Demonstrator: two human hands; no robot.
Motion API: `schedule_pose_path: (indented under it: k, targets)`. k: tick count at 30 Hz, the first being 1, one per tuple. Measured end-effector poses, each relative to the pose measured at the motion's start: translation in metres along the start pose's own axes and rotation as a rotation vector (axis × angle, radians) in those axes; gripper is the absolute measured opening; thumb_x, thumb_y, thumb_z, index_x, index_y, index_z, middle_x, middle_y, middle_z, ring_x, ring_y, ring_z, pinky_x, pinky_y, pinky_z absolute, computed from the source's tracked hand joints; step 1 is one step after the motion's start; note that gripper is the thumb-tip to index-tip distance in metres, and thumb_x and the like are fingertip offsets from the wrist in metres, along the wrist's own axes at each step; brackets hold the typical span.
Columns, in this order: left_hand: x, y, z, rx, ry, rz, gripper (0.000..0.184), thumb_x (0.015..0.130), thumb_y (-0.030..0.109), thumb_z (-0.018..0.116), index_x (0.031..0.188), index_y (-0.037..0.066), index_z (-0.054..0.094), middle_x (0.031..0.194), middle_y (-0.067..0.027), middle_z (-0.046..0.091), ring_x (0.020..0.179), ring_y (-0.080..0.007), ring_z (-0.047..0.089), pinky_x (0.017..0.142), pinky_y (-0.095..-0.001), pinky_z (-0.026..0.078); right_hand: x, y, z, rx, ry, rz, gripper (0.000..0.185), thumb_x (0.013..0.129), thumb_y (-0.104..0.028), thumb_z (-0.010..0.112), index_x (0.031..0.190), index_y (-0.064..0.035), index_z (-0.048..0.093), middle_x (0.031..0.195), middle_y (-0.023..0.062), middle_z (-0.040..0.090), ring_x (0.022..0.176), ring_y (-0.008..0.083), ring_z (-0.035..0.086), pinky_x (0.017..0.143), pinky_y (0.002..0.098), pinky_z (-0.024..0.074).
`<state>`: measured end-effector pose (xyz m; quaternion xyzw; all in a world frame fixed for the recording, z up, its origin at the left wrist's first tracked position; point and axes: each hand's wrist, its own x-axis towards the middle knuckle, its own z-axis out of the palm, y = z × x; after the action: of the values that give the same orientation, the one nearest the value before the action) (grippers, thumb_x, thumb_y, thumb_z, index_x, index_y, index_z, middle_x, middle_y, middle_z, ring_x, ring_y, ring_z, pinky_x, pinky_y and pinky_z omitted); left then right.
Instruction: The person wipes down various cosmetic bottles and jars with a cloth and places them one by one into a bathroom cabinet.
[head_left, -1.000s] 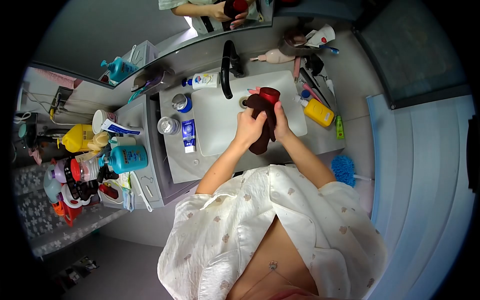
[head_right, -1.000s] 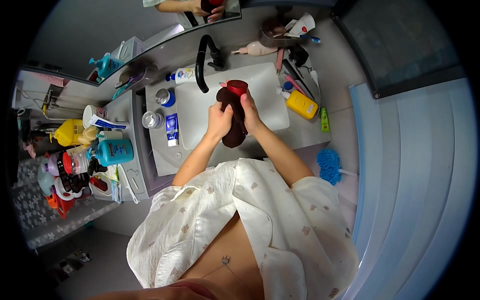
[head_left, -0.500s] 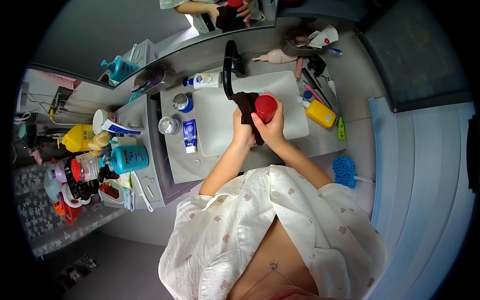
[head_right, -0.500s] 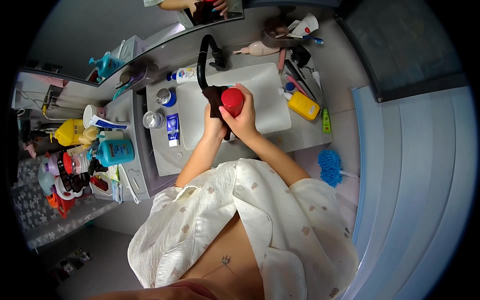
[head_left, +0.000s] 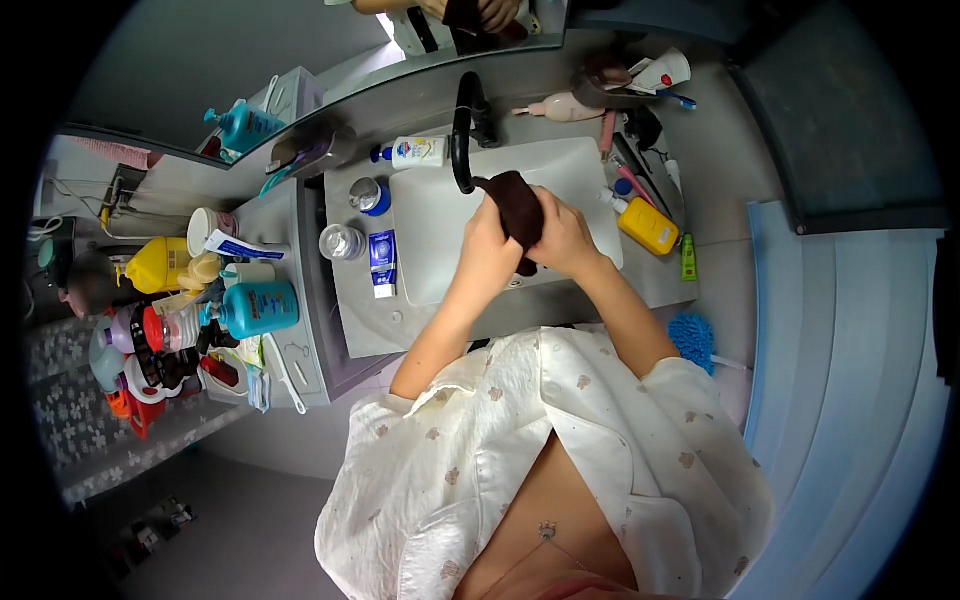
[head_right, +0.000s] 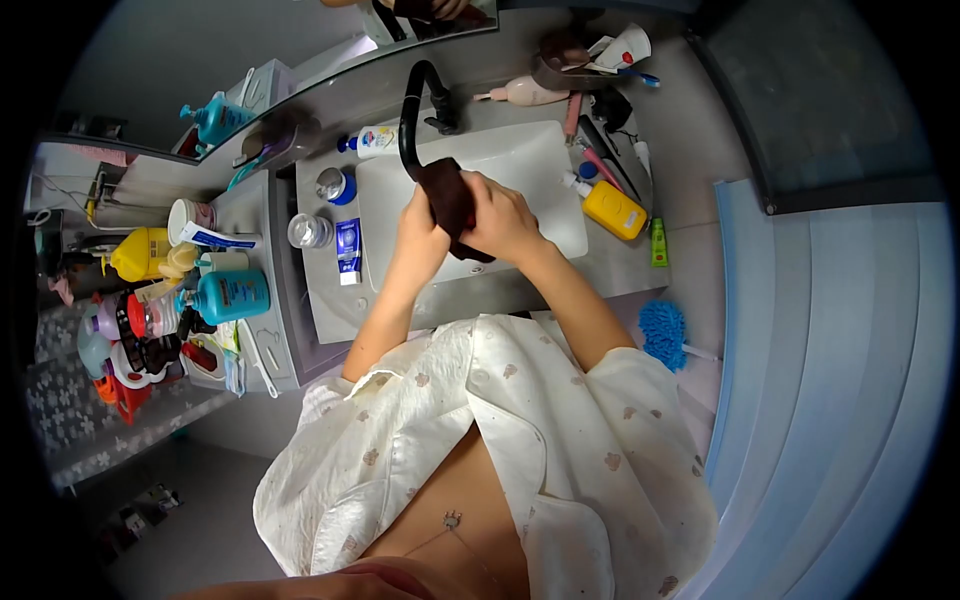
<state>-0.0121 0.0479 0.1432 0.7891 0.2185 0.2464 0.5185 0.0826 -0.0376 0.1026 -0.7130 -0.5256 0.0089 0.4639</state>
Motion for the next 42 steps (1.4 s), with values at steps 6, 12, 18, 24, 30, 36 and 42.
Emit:
schedule_pose_path:
  k: [6, 12, 18, 24, 30, 36, 42]
  targets:
    - [0.018, -0.003, -0.005, -0.162, -0.227, -0.334, 0.027, 0.082, 0.021, 0.047, 0.096, -0.002, 0.048, 0.084, -0.0146, 0.058, 0.079, -0.0221, 0.056, 0.069, -0.0278, 0.043, -0.001, 0.008, -0.008, -0.157, -0.099, -0.111, 0.057, 0.058, -0.022, 0.070, 0.102, 0.0026, 0.043, 0.094, 0.0180, 0.056, 0.081, 0.0318, 0.058, 0.070, 0.0365, 0.0475]
    - [0.022, -0.020, -0.004, -0.338, -0.238, -0.204, 0.023, 0.085, 0.020, 0.044, 0.089, -0.002, 0.051, 0.075, -0.0075, 0.056, 0.069, -0.0129, 0.052, 0.062, -0.0256, 0.042, -0.004, 0.003, -0.014, -0.155, -0.125, -0.155, 0.057, 0.059, -0.023, 0.071, 0.102, 0.0008, 0.042, 0.095, 0.0172, 0.056, 0.082, 0.0312, 0.058, 0.068, 0.0369, 0.0472]
    - [0.023, -0.017, -0.004, -0.362, -0.161, -0.222, 0.020, 0.085, 0.018, 0.044, 0.081, 0.000, 0.051, 0.073, -0.0035, 0.054, 0.067, -0.0103, 0.049, 0.060, -0.0246, 0.042, -0.005, 0.006, -0.015, 0.059, -0.101, -0.061, 0.057, 0.060, -0.022, 0.071, 0.105, -0.0012, 0.041, 0.097, 0.0164, 0.056, 0.083, 0.0309, 0.058, 0.070, 0.0364, 0.0467]
    - [0.014, -0.014, 0.004, -0.272, 0.115, -0.143, 0.014, 0.076, 0.013, 0.050, 0.072, 0.001, 0.048, 0.070, -0.0045, 0.047, 0.070, -0.0150, 0.046, 0.061, -0.0281, 0.039, -0.004, 0.001, -0.004, 0.570, 0.077, 0.066, 0.060, 0.069, -0.030, 0.068, 0.110, -0.0007, 0.035, 0.099, 0.0149, 0.054, 0.090, 0.0263, 0.055, 0.079, 0.0334, 0.0432]
    - [0.005, 0.011, 0.000, -0.077, 0.129, 0.046, 0.024, 0.078, 0.019, 0.050, 0.089, -0.001, 0.048, 0.079, -0.0090, 0.049, 0.074, -0.0188, 0.048, 0.063, -0.0293, 0.040, 0.005, 0.006, -0.012, 0.400, 0.081, -0.025, 0.044, 0.080, -0.031, 0.054, 0.107, -0.0003, 0.039, 0.094, 0.0163, 0.055, 0.080, 0.0316, 0.057, 0.068, 0.0350, 0.0463]
    - [0.008, 0.017, -0.003, 0.281, 0.020, 0.003, 0.024, 0.070, 0.005, 0.044, 0.094, -0.003, 0.044, 0.085, -0.0243, 0.050, 0.074, -0.0432, 0.049, 0.067, -0.0434, 0.042, 0.008, -0.012, -0.010, 0.002, -0.034, -0.040, 0.037, 0.075, -0.021, 0.051, 0.102, 0.0021, 0.040, 0.086, 0.0191, 0.054, 0.073, 0.0356, 0.055, 0.060, 0.0394, 0.0450]
    - [0.025, 0.000, -0.006, 0.091, -0.156, -0.231, 0.023, 0.079, 0.014, 0.040, 0.094, -0.003, 0.046, 0.081, -0.0238, 0.056, 0.077, -0.0387, 0.055, 0.066, -0.0399, 0.043, -0.002, -0.008, -0.009, -0.062, -0.167, 0.004, 0.049, 0.071, -0.026, 0.057, 0.105, 0.0033, 0.037, 0.079, 0.0217, 0.055, 0.071, 0.0380, 0.055, 0.062, 0.0409, 0.0443]
